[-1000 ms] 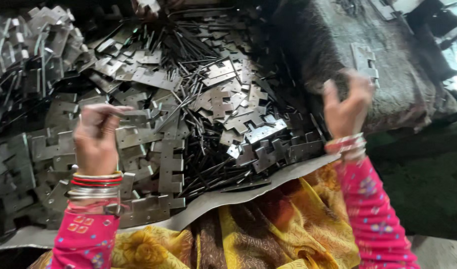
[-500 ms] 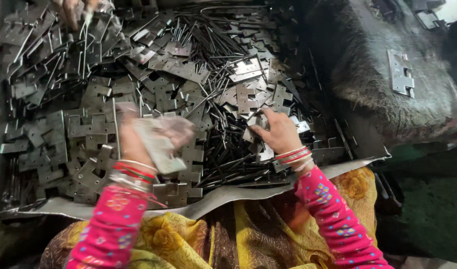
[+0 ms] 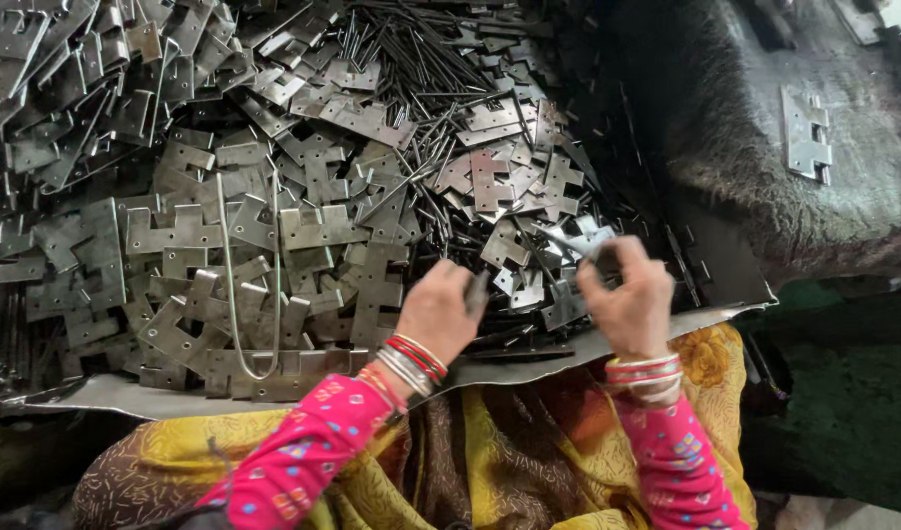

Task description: The person assembles metal hinges by inserting pins into hinge plates. They pick up a hinge plate and a pin from a large pile, align the pin with the holes, and press it through to form a complete hinge.

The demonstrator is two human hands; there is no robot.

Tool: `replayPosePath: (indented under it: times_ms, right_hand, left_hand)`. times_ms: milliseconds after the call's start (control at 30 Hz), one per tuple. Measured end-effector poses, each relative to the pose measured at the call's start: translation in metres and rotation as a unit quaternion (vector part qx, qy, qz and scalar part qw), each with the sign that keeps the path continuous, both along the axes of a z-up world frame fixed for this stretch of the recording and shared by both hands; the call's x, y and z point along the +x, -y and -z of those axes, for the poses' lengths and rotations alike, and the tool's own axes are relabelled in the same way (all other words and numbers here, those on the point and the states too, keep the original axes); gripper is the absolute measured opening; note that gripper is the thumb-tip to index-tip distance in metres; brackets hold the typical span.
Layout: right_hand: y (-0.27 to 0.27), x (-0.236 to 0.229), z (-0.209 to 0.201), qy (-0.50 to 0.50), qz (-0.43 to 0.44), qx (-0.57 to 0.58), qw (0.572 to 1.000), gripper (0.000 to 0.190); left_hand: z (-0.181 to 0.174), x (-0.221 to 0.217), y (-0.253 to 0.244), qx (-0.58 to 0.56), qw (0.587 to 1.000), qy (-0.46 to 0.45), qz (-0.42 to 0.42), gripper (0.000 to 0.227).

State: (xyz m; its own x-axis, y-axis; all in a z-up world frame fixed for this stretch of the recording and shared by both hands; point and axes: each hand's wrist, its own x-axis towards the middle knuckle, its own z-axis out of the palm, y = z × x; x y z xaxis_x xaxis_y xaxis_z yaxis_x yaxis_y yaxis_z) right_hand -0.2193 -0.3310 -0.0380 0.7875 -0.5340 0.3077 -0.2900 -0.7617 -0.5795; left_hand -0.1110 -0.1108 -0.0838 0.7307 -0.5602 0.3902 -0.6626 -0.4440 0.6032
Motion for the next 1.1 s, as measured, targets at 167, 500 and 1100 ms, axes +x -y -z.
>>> replayPosePath:
  times_ms: [167, 500, 1100]
  right_hand:
    - [-0.013, -0.009, 0.019, 0.012, -0.002, -0.154, 0.988, 0.027]
    - [-0.002, -0.022, 0.043, 0.197, 0.132, 0.100, 0.966, 0.016]
    - [-0.135, -0.002, 0.001, 0.139, -0.281, -0.101, 0.944, 0.043]
  left_hand:
    - [0.016, -0.012, 0.007, 0.105, 0.991, 0.082, 0.028, 0.020]
    - [-0.016, 0.041, -0.024, -0.071, 0.942, -0.322, 0.053, 0.021]
    - [-0.009, 0.036, -0.036, -0.466, 0.542, -0.699, -0.011, 0.042]
